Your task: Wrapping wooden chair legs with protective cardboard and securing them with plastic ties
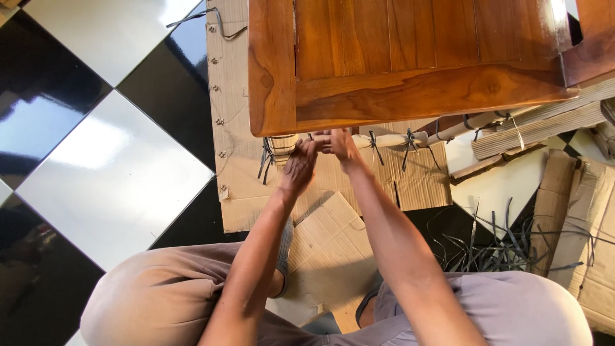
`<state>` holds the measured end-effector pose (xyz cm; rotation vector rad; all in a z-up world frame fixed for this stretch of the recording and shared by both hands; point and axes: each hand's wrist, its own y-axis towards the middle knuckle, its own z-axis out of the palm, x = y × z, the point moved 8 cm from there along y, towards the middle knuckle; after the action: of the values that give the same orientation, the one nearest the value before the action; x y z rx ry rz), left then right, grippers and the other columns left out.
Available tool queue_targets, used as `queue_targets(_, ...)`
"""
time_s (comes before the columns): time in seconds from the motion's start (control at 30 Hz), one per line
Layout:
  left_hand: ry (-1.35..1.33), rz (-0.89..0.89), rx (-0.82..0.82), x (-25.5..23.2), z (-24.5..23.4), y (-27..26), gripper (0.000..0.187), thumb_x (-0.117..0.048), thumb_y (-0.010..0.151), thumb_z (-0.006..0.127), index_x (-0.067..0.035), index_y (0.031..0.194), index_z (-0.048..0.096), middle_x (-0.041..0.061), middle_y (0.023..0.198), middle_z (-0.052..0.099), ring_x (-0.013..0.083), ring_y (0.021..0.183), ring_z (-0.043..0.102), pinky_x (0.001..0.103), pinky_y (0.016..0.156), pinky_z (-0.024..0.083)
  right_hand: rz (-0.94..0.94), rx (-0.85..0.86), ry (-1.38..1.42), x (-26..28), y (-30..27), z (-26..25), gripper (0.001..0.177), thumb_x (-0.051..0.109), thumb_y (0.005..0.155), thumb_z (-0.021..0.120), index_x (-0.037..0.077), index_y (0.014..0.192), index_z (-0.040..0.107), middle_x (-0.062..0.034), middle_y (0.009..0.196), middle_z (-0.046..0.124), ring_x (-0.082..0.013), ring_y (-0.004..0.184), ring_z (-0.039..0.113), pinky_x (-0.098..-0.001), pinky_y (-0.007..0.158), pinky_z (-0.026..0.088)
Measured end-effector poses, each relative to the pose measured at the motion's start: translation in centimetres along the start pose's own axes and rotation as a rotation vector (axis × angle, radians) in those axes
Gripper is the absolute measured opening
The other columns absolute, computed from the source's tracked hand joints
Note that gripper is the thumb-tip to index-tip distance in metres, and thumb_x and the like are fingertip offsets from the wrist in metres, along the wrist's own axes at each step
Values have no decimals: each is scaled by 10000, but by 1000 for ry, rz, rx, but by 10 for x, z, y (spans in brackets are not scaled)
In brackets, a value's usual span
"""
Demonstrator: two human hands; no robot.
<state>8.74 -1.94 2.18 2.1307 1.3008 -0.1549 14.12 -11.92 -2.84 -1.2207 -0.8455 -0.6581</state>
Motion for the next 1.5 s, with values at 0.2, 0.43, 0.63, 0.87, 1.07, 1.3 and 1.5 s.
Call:
queue_targets(0.2, -140, -42, 110, -5, -10, 4, 399, -29, 941, 557, -99, 1324, 466, 70, 934, 558, 278, 1009, 623, 420, 1083, 443, -325, -614, -240, -17, -54, -18, 615, 559, 1077, 327, 153, 763, 666, -31, 665, 664, -189, 713, 690, -346, 794, 549)
queue_targets(0.43, -242, -300, 241, 17, 22, -1, 1057, 180, 796, 566, -273, 1666, 171, 285, 1280, 526, 513, 1019, 656, 562, 879, 570, 11, -480, 254, -98, -37, -16, 305, 356, 1063, 501, 125, 1255, 553, -158, 1098, 655, -309, 984, 602, -437, 832, 489)
queue_targets(0.63, -202, -348, 170, 33, 42, -13, 827, 65, 876, 565, -201, 1588, 239, 292, 1184, 575, 524, 926, 681, 592, 764, 577, 83, -117, 503, -194, 61, -18, 537, 149, 1032, 513, 216, 1541, 356, -143, 1270, 664, -372, 1225, 631, -529, 1057, 496)
queue_targets(0.87, -228, -407, 139, 15, 7, -1, 438, -55, 991, 496, -152, 1407, 400, 260, 1135, 626, 517, 952, 684, 590, 761, 578, 49, -175, 630, -208, 77, 0, 548, 90, 979, 586, 170, 1493, 414, -163, 1131, 699, -363, 1075, 674, -505, 982, 528)
queue_targets(1.07, -213, -442, 103, 25, 21, -7, 459, -92, 995, 506, -126, 1438, 389, 256, 1142, 650, 501, 989, 682, 615, 774, 578, -11, -226, 550, -182, 59, -4, 438, 117, 992, 584, 132, 1416, 475, -168, 1082, 693, -342, 1010, 662, -478, 928, 534)
queue_targets(1.3, -159, -373, 50, 17, 12, 0, 520, -61, 1016, 453, -115, 1524, 353, 258, 1154, 686, 469, 977, 721, 572, 806, 605, -78, -271, 465, -144, 38, -9, 339, 144, 1005, 583, 95, 1338, 535, -173, 1033, 687, -321, 944, 650, -451, 873, 541)
queue_targets(1.5, -169, -402, 17, 12, -1, 8, 427, -56, 1000, 490, -136, 1413, 419, 222, 1082, 701, 462, 927, 720, 556, 769, 586, -137, -312, 388, -118, 19, -3, 267, 171, 1019, 581, 58, 1260, 596, -177, 985, 681, -300, 879, 638, -424, 819, 547)
